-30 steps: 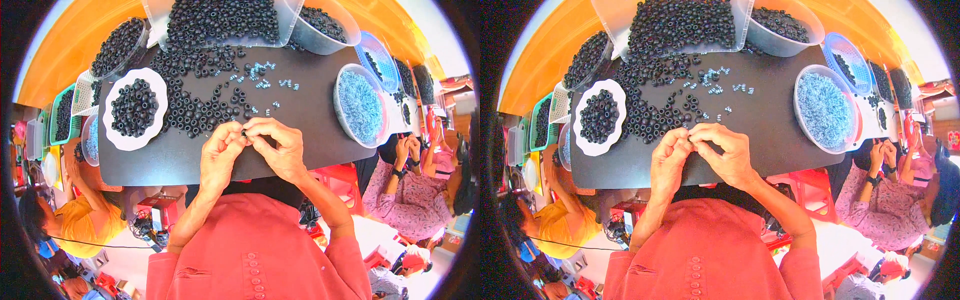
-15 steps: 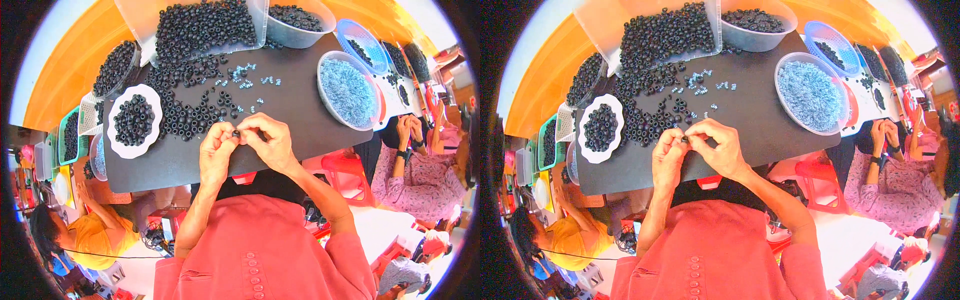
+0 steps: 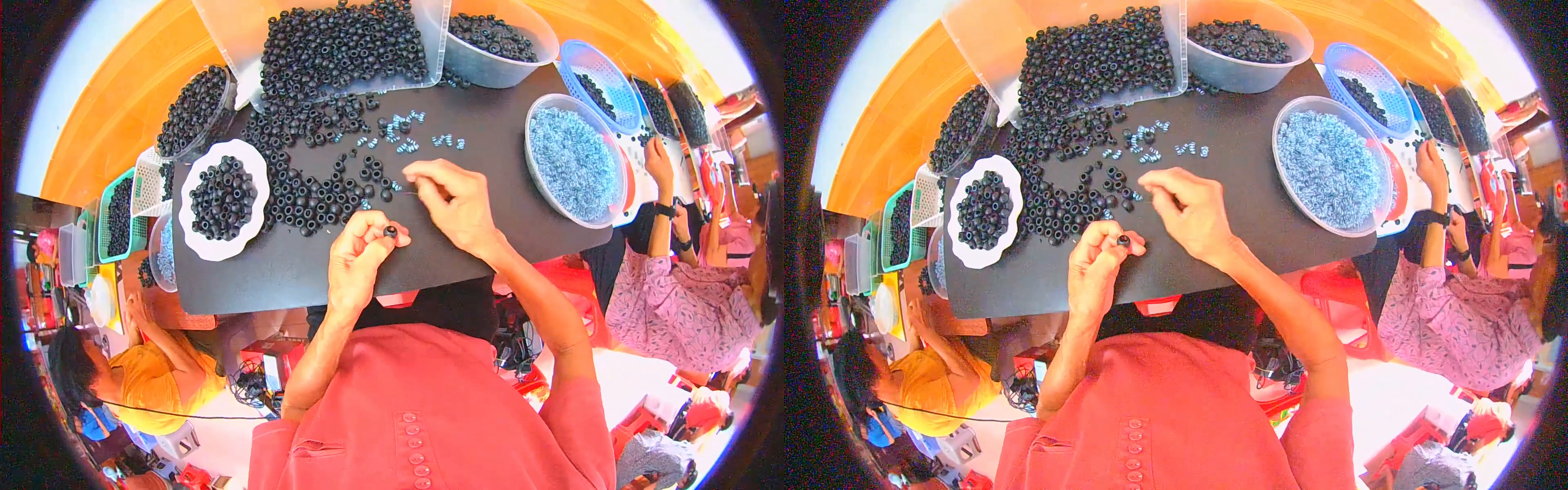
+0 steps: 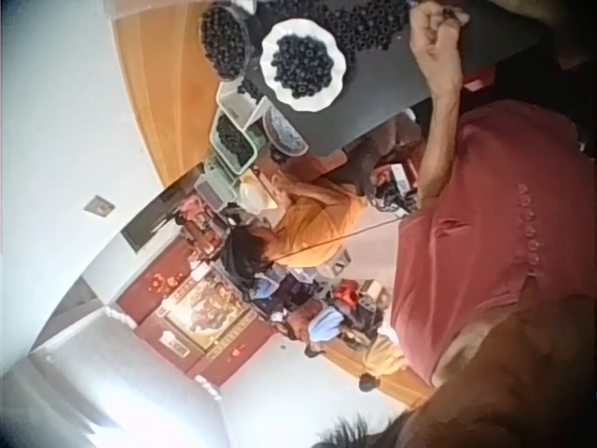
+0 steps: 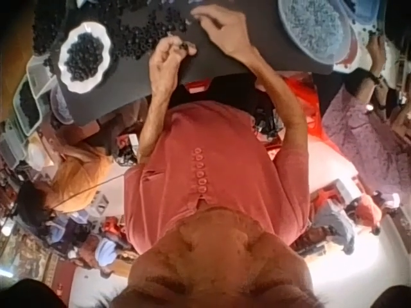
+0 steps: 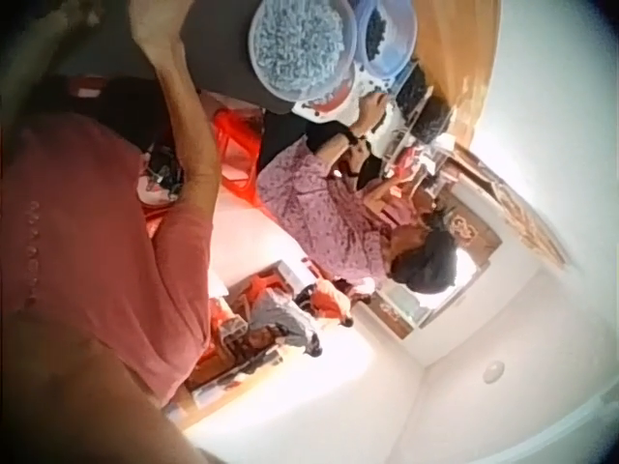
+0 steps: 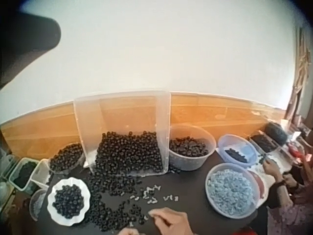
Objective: The person assembles small blue plastic inserts into black circular rubber rings by hand at a workbench.
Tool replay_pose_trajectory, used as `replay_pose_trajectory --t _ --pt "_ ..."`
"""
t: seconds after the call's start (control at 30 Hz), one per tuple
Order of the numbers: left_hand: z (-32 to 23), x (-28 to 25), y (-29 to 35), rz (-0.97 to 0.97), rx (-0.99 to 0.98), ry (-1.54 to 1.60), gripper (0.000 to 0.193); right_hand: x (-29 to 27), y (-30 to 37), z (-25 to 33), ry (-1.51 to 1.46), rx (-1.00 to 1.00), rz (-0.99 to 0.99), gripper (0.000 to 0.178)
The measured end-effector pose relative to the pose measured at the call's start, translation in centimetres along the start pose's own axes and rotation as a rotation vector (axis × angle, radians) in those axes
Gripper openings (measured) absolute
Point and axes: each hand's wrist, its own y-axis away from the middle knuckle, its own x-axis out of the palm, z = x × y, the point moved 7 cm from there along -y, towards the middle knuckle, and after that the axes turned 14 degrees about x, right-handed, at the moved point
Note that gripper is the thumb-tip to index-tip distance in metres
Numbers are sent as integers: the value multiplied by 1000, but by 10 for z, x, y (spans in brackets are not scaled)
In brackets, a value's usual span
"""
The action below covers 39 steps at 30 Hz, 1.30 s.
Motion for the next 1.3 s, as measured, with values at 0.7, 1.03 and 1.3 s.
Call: replay_pose_trajectory --t 0.7,1.03,1.3 --pt "-2 1 -1 46 2 0 16 -9 -38 -4 231 -90 -88 17" --pt "-2 -1 1 15 -7 31 16 -7 -58 -2 304 -145 -59 15" --pt "1 -3 -1 0 24 99 13 16 -75 9 791 -283 99 7"
